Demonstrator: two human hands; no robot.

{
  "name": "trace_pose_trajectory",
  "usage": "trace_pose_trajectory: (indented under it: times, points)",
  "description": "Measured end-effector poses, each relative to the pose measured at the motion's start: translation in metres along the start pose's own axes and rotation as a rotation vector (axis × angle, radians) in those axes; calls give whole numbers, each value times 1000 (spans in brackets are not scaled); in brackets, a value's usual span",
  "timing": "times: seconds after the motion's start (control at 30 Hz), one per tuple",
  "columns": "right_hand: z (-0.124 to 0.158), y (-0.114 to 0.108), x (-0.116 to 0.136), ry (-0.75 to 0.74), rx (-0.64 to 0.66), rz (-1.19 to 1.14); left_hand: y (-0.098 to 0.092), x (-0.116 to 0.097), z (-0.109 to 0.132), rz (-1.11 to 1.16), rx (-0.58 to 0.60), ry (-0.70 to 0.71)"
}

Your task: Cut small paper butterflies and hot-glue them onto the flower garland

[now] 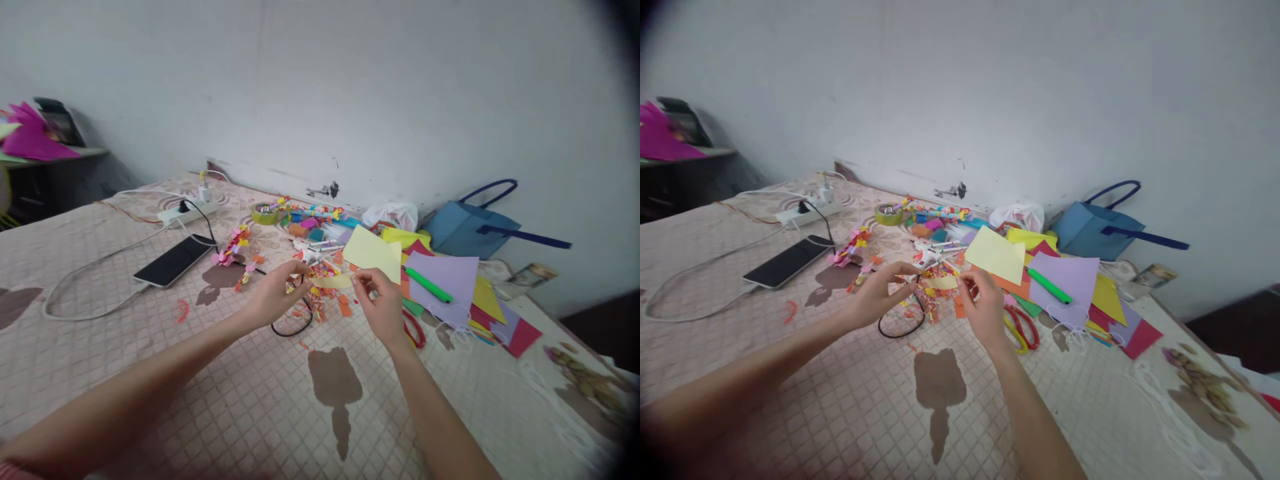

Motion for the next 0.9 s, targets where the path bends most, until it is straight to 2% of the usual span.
trace_pose_trajectory:
  times: [0.1, 0.2, 0.33, 0.43, 0.5, 0.57, 0.77, 0.9]
  points:
    - [7, 5, -7, 184, 55, -316, 7, -2, 7, 48, 22, 4]
    - [12, 8, -14, 321, 86, -577, 18, 0, 13, 103, 114, -19]
    - [22, 22, -19, 518, 53, -929, 37, 8, 21, 396, 276, -192]
    - [37, 47, -12, 685, 154, -1132, 46, 9, 25, 572, 289, -281]
    - [45, 59, -9, 755, 210, -1131, 47, 8, 27, 607, 290, -302]
    - [50, 63, -9, 784, 191, -1100, 43, 5, 27, 584, 304, -269]
    - [51, 61, -16, 790, 172, -1067, 29, -9, 24, 351, 468, 73]
    - [51, 63, -15, 785, 182, -1027, 31, -7, 25, 295, 418, 90]
Point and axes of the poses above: each hand's wrist, its own z-axis away from the middle knuckle, its own y-axis out of the palm, x = y × z, the point moved 5 cm from there along -z, towards the middle knuckle, and after that the axes turned 3 degrees about x, right-handed, at the moved point
